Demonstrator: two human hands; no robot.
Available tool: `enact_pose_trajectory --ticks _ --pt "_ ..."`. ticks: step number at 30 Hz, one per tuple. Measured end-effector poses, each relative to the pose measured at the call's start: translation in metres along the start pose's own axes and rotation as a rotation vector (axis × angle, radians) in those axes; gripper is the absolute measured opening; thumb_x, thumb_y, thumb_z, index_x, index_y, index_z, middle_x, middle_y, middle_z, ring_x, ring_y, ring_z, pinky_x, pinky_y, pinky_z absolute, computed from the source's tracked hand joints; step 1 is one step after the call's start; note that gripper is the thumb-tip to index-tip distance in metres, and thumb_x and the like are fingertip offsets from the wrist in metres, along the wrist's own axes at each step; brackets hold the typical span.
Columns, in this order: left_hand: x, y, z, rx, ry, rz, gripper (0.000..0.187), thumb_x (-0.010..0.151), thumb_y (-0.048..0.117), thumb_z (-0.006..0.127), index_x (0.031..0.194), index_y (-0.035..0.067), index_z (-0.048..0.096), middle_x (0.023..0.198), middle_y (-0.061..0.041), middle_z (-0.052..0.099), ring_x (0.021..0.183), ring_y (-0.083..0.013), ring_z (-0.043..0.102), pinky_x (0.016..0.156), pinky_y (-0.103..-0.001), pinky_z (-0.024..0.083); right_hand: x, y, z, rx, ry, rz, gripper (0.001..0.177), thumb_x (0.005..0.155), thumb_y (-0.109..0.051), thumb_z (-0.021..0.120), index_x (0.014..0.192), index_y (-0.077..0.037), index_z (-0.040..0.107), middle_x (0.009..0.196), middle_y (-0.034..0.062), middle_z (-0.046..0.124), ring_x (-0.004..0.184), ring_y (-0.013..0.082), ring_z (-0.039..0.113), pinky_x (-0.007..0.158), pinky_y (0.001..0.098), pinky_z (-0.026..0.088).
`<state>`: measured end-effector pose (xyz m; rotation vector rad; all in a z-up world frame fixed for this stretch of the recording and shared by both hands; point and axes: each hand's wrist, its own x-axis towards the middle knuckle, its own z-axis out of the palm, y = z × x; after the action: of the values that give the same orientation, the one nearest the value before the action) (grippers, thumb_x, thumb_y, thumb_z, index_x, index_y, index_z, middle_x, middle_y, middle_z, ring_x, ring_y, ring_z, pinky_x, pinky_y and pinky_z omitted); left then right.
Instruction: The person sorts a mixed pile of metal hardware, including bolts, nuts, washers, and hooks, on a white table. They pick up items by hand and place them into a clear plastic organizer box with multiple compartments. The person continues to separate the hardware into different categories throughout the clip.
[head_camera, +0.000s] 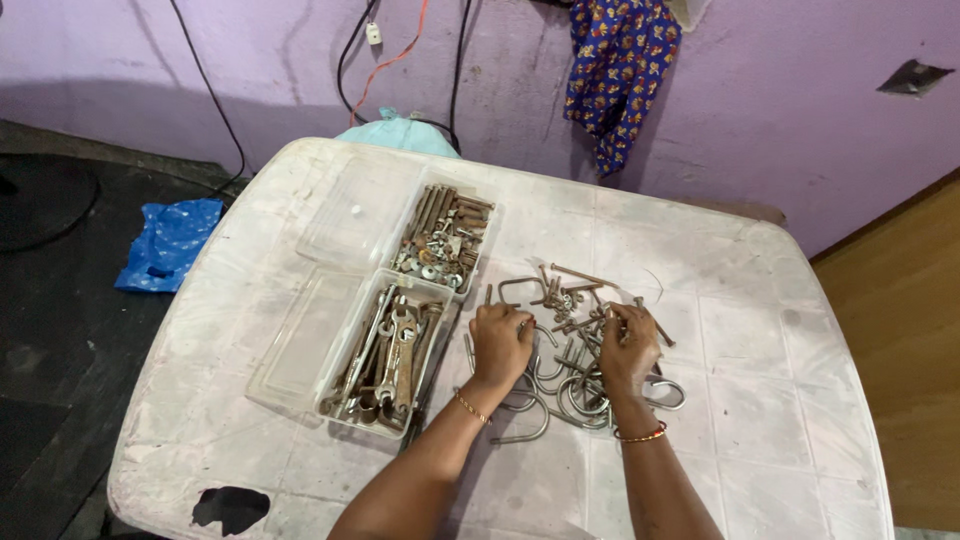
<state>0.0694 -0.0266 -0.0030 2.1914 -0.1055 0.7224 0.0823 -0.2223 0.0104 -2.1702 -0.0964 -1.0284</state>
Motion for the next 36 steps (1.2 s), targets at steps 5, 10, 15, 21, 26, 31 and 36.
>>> enact_pose_trajectory --ticks 5,10,15,21,26,31,36 --pt "0.028 0.003 0.029 0.114 -0.165 0.064 0.020 0.075 0.010 0.078 0.094 0.011 0.080 0.100 -0.010 0.067 0.104 -0.0340 0.055 0.088 -0.051 0.041 -0.005 0.004 0.003 0.004 -0.014 0.081 0.018 0.090 -0.001 0.070 0.107 -0.004 0.076 0.107 0.0148 0.071 0.090 0.0283 0.068 0.075 0.0381 0.056" --pt "0.042 0.003 0.050 0.205 -0.269 0.131 0.029 0.074 0.002 0.067 0.098 0.011 0.082 0.108 -0.014 0.065 0.108 -0.0350 0.053 0.091 -0.050 0.040 -0.004 0.010 0.001 -0.028 -0.051 0.212 0.015 0.092 -0.003 0.070 0.107 -0.004 0.076 0.106 0.0139 0.071 0.084 0.0272 0.068 0.071 0.0373 0.056" --pt "0.053 -0.001 0.064 0.230 -0.265 0.179 0.029 0.079 0.002 0.061 0.097 0.009 0.082 0.113 -0.016 0.064 0.109 -0.0344 0.052 0.093 -0.048 0.040 -0.005 0.013 0.003 -0.021 -0.052 0.154 0.018 0.090 -0.001 0.070 0.107 -0.003 0.075 0.111 0.0163 0.071 0.094 0.0304 0.068 0.078 0.0396 0.057" --pt "0.066 -0.001 0.062 0.269 -0.353 0.194 0.025 0.085 0.006 0.061 0.099 0.010 0.082 0.110 -0.014 0.064 0.110 -0.0345 0.051 0.094 -0.049 0.039 -0.009 0.020 0.007 -0.038 -0.069 0.149 0.016 0.092 -0.006 0.070 0.107 -0.004 0.075 0.113 0.0148 0.071 0.103 0.0305 0.067 0.087 0.0399 0.057" --pt "0.073 -0.006 0.062 0.331 -0.334 0.168 0.029 0.078 0.003 0.060 0.096 0.010 0.083 0.108 -0.013 0.066 0.107 -0.0335 0.052 0.091 -0.049 0.039 -0.010 0.018 0.007 -0.083 -0.104 0.174 0.017 0.092 -0.008 0.071 0.109 -0.006 0.075 0.112 0.0134 0.070 0.103 0.0305 0.066 0.090 0.0425 0.054" --pt "0.070 -0.007 0.064 0.278 -0.299 0.205 0.023 0.081 0.006 0.062 0.089 0.011 0.083 0.101 -0.010 0.066 0.104 -0.0327 0.053 0.089 -0.048 0.039 -0.008 0.014 0.005 -0.084 -0.097 0.157 0.018 0.091 -0.008 0.071 0.109 -0.006 0.075 0.110 0.0130 0.069 0.100 0.0306 0.066 0.088 0.0422 0.053" --pt "0.076 0.003 0.070 0.375 -0.282 0.164 0.019 0.080 0.008 0.062 0.080 0.008 0.081 0.097 -0.012 0.066 0.103 -0.0325 0.054 0.087 -0.048 0.040 -0.008 0.012 0.004 -0.067 -0.084 0.140 0.018 0.092 -0.008 0.070 0.108 -0.006 0.075 0.108 0.0123 0.070 0.098 0.0302 0.066 0.086 0.0421 0.053"
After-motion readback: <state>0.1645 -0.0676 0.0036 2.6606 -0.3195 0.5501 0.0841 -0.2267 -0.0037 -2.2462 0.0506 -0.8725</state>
